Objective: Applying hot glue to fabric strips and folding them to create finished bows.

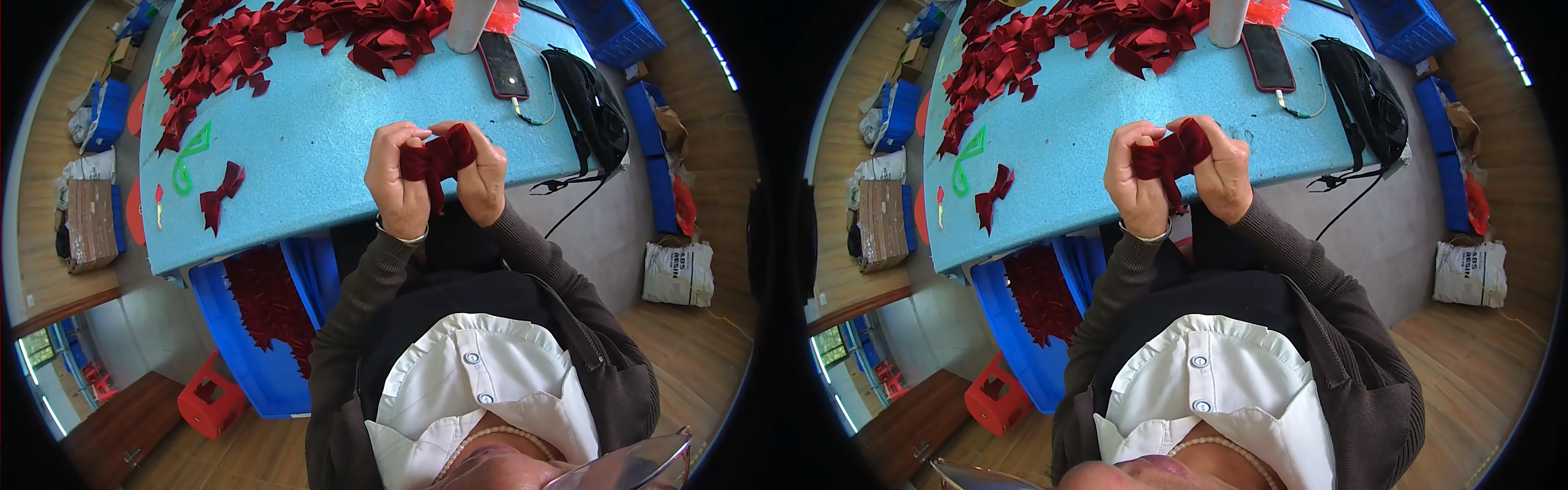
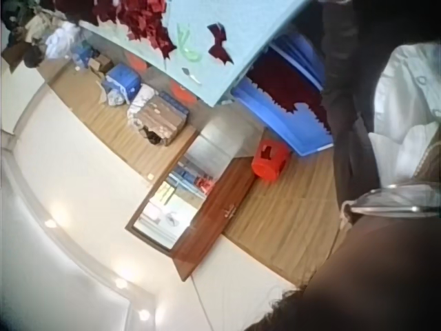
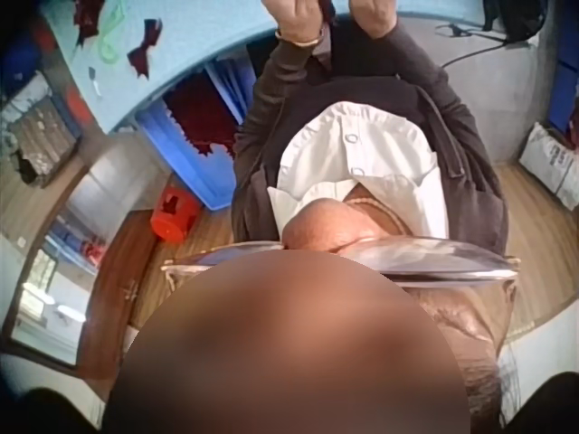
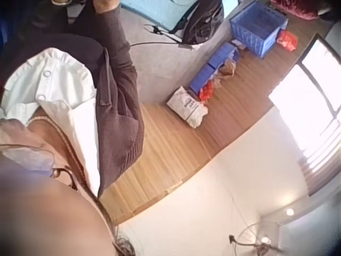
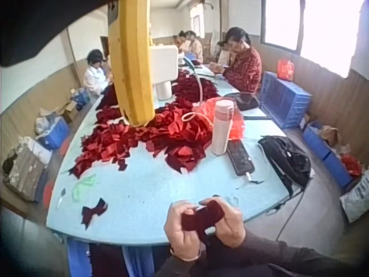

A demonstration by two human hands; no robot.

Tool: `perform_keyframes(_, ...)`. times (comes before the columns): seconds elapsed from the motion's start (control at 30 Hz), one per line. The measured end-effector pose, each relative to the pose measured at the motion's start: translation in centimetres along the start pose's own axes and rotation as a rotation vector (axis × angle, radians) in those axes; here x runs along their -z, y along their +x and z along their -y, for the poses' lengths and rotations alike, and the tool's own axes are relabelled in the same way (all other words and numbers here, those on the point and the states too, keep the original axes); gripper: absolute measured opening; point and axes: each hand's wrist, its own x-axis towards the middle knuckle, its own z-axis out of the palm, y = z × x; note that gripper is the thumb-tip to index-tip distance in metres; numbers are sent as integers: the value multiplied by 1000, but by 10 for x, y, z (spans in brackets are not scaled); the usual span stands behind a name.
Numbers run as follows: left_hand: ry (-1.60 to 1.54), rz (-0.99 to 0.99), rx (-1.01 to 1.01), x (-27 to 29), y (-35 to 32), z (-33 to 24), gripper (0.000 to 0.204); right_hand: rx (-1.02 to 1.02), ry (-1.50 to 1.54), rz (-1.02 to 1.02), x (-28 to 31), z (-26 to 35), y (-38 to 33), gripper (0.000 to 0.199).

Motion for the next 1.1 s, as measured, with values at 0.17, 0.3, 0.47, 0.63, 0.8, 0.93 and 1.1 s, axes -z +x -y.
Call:
perform_keyframes(0.17,-205,12,241,-2,-7,-3,26,8,-12,18,-3,-4,3,21)
perform_keyframes(0.3,-633,-77,622,-5,-13,-6,26,-20,12,47,-5,2,5,25)
perform_keyframes(0.47,-770,-66,676,-4,-13,-6,25,-139,123,-2,-6,8,5,25)
perform_keyframes(0.63,-710,38,644,6,-9,0,20,-95,36,68,-2,-1,6,28)
perform_keyframes(0.8,-627,163,686,12,-11,18,21,-102,-124,326,19,-1,22,36)
perform_keyframes(0.93,-627,208,734,8,-11,24,16,-36,-177,410,24,-4,37,42)
perform_keyframes(1.1,-473,254,581,10,-11,29,16,-12,-82,345,12,-16,32,45)
